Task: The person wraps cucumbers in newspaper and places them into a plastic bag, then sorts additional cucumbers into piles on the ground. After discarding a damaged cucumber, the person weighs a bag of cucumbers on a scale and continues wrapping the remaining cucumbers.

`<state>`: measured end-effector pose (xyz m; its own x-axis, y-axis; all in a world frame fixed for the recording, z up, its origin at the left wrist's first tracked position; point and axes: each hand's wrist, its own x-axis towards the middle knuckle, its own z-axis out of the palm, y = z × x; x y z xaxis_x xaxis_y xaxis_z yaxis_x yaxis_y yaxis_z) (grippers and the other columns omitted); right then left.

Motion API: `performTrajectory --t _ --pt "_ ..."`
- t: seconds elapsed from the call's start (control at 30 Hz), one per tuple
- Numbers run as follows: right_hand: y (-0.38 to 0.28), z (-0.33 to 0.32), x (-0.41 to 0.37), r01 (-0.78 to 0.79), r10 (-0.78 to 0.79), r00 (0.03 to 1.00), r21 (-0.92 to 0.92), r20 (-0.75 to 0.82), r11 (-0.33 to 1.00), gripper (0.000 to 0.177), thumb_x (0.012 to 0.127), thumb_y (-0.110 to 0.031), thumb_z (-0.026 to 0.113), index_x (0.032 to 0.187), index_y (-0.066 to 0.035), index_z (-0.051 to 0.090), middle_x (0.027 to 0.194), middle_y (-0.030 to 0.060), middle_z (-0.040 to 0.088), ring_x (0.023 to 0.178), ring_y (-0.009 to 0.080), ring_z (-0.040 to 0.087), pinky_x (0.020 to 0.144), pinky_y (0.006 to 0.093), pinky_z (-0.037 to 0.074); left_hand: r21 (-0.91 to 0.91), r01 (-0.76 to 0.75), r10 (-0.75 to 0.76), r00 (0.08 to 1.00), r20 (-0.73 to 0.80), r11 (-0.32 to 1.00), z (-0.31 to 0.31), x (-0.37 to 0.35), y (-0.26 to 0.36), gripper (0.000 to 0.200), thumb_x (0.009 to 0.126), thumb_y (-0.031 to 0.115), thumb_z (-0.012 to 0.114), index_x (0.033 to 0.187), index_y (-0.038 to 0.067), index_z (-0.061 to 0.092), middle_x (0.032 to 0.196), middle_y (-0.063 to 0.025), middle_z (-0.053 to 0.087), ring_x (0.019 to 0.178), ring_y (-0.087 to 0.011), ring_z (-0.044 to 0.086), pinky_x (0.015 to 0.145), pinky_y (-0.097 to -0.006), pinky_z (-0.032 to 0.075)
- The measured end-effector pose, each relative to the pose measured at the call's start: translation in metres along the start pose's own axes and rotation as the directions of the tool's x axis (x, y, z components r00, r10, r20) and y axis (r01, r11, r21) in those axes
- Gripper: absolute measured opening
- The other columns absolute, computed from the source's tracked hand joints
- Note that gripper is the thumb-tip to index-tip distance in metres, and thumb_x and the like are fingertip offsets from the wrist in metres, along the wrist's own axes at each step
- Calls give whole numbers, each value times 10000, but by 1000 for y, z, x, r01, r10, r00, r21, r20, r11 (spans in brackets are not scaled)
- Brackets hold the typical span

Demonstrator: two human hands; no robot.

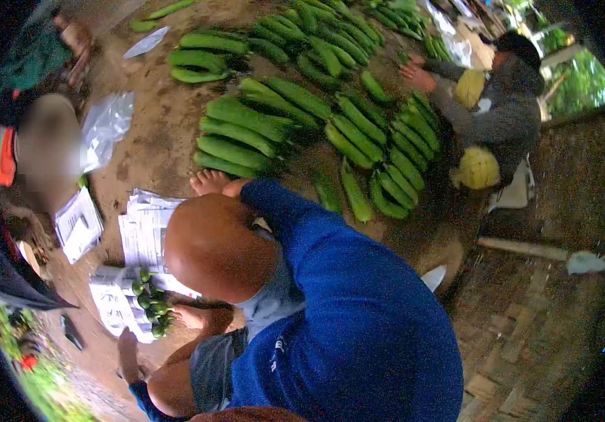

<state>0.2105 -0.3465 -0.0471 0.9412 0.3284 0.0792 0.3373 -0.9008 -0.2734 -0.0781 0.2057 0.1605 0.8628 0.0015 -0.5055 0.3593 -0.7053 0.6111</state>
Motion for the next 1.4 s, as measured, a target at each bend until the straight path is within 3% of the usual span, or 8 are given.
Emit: performTrajectory --t 0.13,0.4,0.57,0.63,0.77,0.93,1.07,1.4 --pt "4 -17 -7 -18 18 1000 65 10 998 375 967 -282 507 1292 -96 519 1212 146 580 1137 361 589 907 535 472 -172 207 -222 972 -73 963 -10 -32 123 606 986 164 636 1497 -49 389 1468 -194 490 1349 -285 465 1115 -401 405" --pt "41 -34 -59 -25 -135 923 406 361 913 512 988 -309 494 1457 -111 441 1465 208 477 1239 411 546 1064 552 408 144 -38 39 999 -1 989 30 -27 326 623 967 257 591 1497 -23 422 1486 -230 496 1318 -338 509 1100 -428 407" --pt "38 -185 -145 -107 -191 877 566 441 817 559 978 -303 502 1469 -52 413 1484 233 433 1320 405 456 1154 513 320 240 84 -95 995 36 967 13 16 272 565 926 200 679 1423 -11 513 1280 -191 634 1099 -231 625 908 -364 521" --pt "-32 -297 -139 33 -94 990 469 107 883 586 973 -301 507 1474 -18 397 1487 245 414 1360 397 408 1190 494 277 81 16 -7 995 -104 997 -7 18 269 530 965 189 644 1436 -6 501 1305 -177 612 1132 -236 606 943 -357 509" --pt "-85 -326 -146 221 -73 886 279 -458 935 644 960 -297 513 1491 28 349 1506 264 371 1415 390 339 1237 476 206 -88 -103 83 975 -207 991 -14 28 241 494 1003 167 596 1442 -29 483 1317 -177 598 1187 -247 582 1008 -354 480" --pt "-105 -370 -150 46 -32 996 164 -86 985 398 905 -231 548 1224 8 553 1196 239 540 1156 385 510 1047 480 388 59 -24 25 1000 -6 998 19 -2 291 534 948 157 644 1429 -27 501 1305 -206 620 1156 -275 601 971 -366 495" --pt "-114 -377 -140 198 -169 922 49 -347 979 160 850 -198 583 826 -41 608 805 154 528 799 328 550 743 462 449 206 -191 188 982 32 960 42 -30 329 511 921 183 664 1367 -41 554 1275 -217 653 1118 -315 641 957 -395 504" --pt "-137 -328 -113 221 -222 974 -31 -50 975 391 967 -370 512 1020 -25 689 946 200 645 920 358 631 848 463 503 323 -347 414 895 -167 880 47 -77 311 470 885 198 692 1297 3 577 1170 -208 660 1074 -392 625 936 -452 489"
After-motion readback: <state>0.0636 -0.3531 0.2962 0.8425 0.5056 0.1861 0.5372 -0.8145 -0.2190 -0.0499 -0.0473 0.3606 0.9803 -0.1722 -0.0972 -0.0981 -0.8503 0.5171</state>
